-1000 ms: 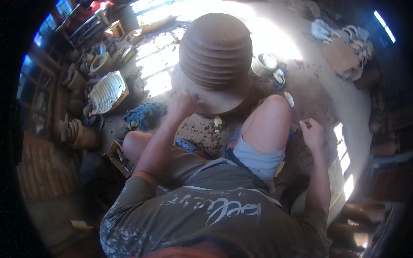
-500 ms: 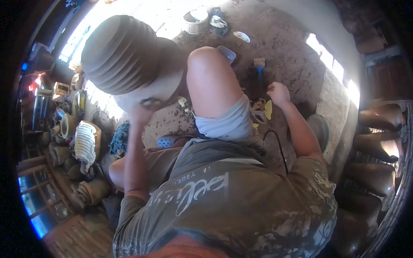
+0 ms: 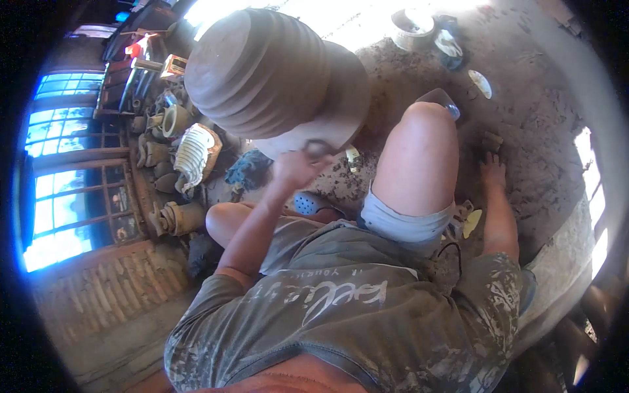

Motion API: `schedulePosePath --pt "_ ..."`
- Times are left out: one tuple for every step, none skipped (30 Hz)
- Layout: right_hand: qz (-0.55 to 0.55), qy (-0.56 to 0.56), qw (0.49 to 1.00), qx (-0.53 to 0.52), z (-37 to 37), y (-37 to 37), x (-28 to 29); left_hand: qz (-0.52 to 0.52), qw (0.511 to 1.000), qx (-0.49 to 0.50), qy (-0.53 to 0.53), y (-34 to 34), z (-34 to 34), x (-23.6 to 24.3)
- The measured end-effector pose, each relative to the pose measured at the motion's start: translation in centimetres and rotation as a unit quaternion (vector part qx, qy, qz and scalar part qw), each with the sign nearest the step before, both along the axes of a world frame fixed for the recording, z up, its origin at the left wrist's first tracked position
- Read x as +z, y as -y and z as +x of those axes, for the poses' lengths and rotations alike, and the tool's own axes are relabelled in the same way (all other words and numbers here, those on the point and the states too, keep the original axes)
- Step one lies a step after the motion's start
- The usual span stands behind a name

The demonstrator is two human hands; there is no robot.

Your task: The person shapes a large clay vessel on a pottery wheel by hand, pressing into the sides to create grooves and smoothing the edges. The person leans over the rotating clay, occasionally pausing to check the form and wiping their hands.

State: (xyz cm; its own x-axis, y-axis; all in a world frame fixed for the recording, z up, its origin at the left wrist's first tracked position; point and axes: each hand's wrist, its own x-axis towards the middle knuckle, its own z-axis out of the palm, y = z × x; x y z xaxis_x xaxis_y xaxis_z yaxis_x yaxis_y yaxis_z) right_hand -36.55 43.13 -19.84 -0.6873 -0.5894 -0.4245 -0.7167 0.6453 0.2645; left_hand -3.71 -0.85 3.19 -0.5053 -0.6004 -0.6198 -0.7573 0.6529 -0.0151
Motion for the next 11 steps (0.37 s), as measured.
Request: schedulePosePath --pt "0.022 0.012 1.0 0.013 -1.2 0.0 -0.3 0.037 0.992 -0.046 -0.111 -0.6 0.0 -0.8" --pt "0.022 0.017 0.999 0.036 -1.8 -0.1 -0.8 0.073 0.968 -0.092 -0.22 -1.0 0.7 -2.5" --pt "0.022 0.02 0.998 0.059 -2.2 -0.4 -1.6 0.107 0.929 -0.137 -0.326 -1.0 0.9 -3.3" --pt "0.024 0.021 0.996 0.078 -2.8 -0.8 -2.1 0.064 0.94 -0.145 -0.303 -0.6 0.8 -3.0" --pt "0.018 0.01 0.993 0.114 -3.5 -1.2 -2.5 0.02 0.948 -0.152 -0.279 0.5 1.1 -2.3" --pt "0.012 -0.001 0.989 0.148 -3.8 -1.7 -3.0 -0.023 0.953 -0.161 -0.254 1.8 1.5 -1.7" --pt "0.008 -0.011 0.983 0.184 -3.8 -1.6 -3.0 -0.027 0.979 -0.074 -0.187 2.8 0.9 0.7" --pt "0.001 -0.016 0.984 0.177 -3.6 -1.5 -3.0 -0.076 0.985 -0.032 -0.154 5.1 1.8 -0.2" --pt "-0.008 -0.021 0.984 0.179 -3.7 -0.5 -2.2 -0.154 0.981 -0.031 -0.114 5.3 2.8 -1.9" --pt "-0.017 -0.028 0.983 0.183 -3.8 1.0 -0.7 -0.232 0.97 -0.028 -0.072 5.2 3.6 -3.8" --pt "-0.023 0.001 0.994 0.104 -4.1 2.2 1.0 -0.231 0.97 -0.023 -0.073 5.2 3.5 -4.0"
